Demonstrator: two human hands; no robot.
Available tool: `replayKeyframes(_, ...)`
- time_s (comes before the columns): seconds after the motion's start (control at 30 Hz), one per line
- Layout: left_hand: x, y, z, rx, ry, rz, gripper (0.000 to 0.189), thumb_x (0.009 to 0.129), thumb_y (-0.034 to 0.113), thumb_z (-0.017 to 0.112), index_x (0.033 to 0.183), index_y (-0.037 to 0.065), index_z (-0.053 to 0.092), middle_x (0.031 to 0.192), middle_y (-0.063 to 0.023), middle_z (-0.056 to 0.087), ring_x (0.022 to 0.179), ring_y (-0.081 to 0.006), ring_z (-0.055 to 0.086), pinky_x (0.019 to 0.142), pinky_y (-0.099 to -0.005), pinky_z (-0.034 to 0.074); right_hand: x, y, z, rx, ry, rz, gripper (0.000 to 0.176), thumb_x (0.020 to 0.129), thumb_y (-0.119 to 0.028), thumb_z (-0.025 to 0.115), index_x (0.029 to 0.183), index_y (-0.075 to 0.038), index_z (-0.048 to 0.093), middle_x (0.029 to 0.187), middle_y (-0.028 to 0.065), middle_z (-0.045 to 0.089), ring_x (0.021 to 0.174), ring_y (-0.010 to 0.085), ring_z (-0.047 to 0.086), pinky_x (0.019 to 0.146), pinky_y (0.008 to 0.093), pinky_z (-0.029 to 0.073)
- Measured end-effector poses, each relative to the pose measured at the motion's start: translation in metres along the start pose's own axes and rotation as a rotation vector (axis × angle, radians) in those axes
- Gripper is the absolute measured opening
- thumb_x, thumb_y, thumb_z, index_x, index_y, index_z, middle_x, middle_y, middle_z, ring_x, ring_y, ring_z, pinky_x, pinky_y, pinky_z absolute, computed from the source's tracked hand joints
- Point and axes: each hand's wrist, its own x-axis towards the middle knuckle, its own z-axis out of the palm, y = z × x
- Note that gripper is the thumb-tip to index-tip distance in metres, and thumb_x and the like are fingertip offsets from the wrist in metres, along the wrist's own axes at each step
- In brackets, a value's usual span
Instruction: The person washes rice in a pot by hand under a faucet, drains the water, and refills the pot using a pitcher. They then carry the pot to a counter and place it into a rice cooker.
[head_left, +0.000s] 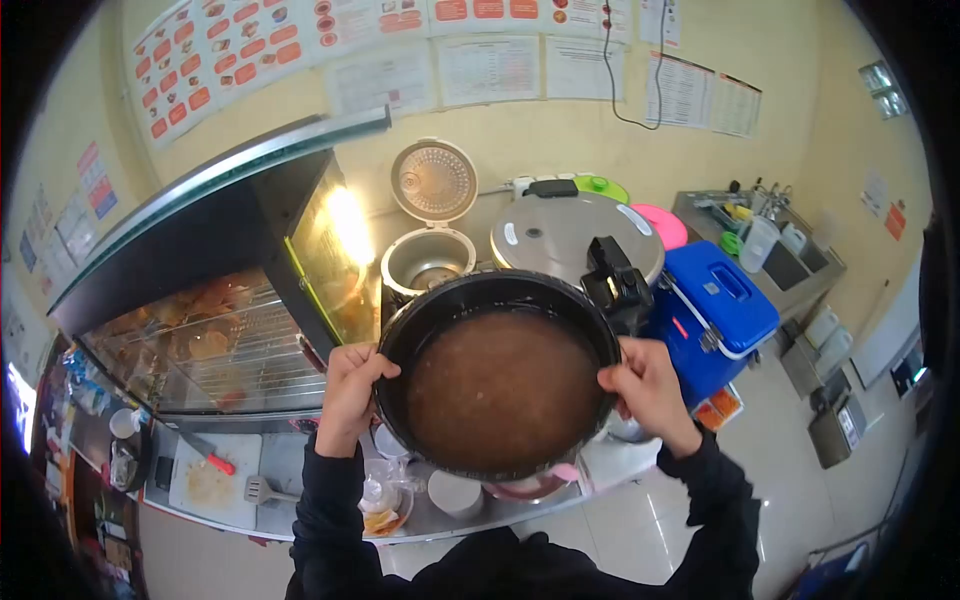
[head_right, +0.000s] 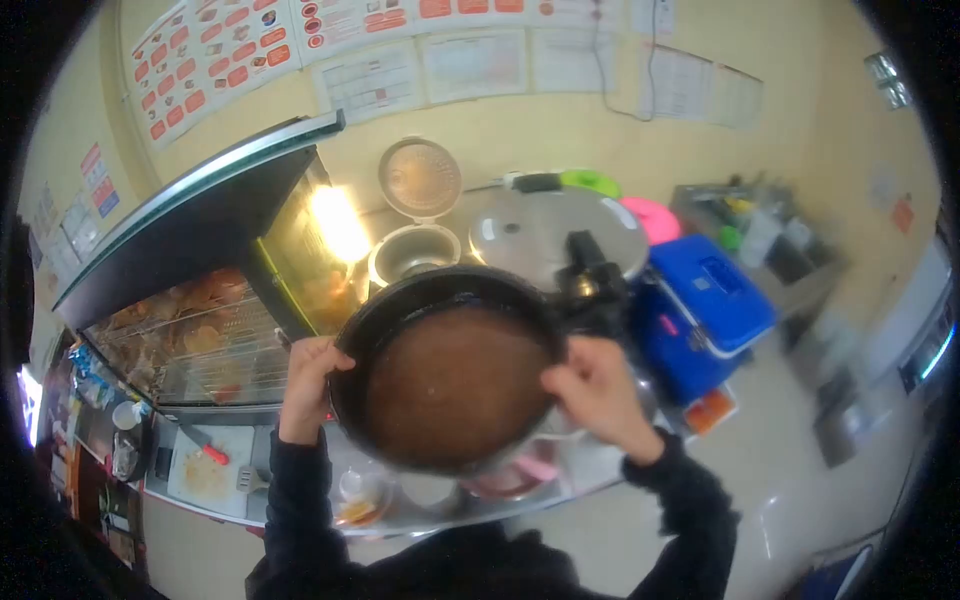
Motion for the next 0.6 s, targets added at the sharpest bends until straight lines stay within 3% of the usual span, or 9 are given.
replayKeyframes(0.1, 0.025, 0.009, 0.014, 0.034, 0.135, -0.002, 0.018, 0.075, -0.001, 0.059, 0.057, 0.004, 0.055, 0.054, 0.0013, 0.053, 0.041, -0.0059, 0.045, 0.038, -0.0202, 0.031, 0.071, 0.008, -0.017, -0.054, -0.118, -0.099, 0.011, 0.081, -0.006, 0.055, 0.071, -0.003, 0.056, 0.056, -0.0028, 0.051, 0.040, 0.0048, 0.047, 0.037, 0.0195, 0.035)
replayKeyframes(0.2, 0.060, 0.002, 0.017, 0.064, 0.250, 0.043, 0.019, 0.077, 0.003, 0.058, 0.058, 0.004, 0.055, 0.049, 0.0008, 0.049, 0.035, -0.0065, 0.041, 0.032, -0.0213, 0.032, 0.135, 0.008, -0.021, -0.063, -0.165, -0.054, 0.016, 0.081, -0.007, 0.058, 0.066, -0.005, 0.052, 0.054, -0.0028, 0.049, 0.041, 0.0056, 0.046, 0.038, 0.0209, 0.035)
replayKeyframes(0.43, 0.127, -0.011, 0.024, 0.133, 0.503, 0.137, 0.022, 0.076, 0.005, 0.060, 0.056, 0.002, 0.051, 0.048, -0.0026, 0.048, 0.035, -0.0106, 0.044, 0.033, -0.0237, 0.038, 0.294, 0.029, 0.003, -0.193, -0.285, -0.277, 0.024, 0.080, -0.007, 0.059, 0.061, -0.009, 0.044, 0.053, -0.0058, 0.042, 0.047, 0.0027, 0.037, 0.043, 0.0231, 0.028)
replayKeyframes(0.47, 0.139, -0.015, 0.024, 0.126, 0.525, 0.159, 0.023, 0.077, 0.005, 0.060, 0.056, 0.002, 0.051, 0.048, -0.0029, 0.048, 0.035, -0.0112, 0.044, 0.034, -0.0241, 0.039, 0.319, 0.032, 0.008, -0.337, -0.250, -0.263, 0.025, 0.080, -0.007, 0.059, 0.061, -0.010, 0.041, 0.054, -0.0069, 0.037, 0.050, 0.0026, 0.033, 0.044, 0.0250, 0.026)
replayKeyframes(0.6, 0.190, -0.048, 0.011, 0.192, 0.600, 0.240, 0.028, 0.080, 0.006, 0.059, 0.054, 0.001, 0.048, 0.047, -0.0034, 0.048, 0.036, -0.0123, 0.047, 0.036, -0.0265, 0.040, 0.399, 0.045, 0.034, -0.435, -0.322, -0.336, 0.022, 0.079, -0.007, 0.062, 0.068, -0.006, 0.043, 0.059, -0.0042, 0.041, 0.054, 0.0056, 0.038, 0.048, 0.0257, 0.032)
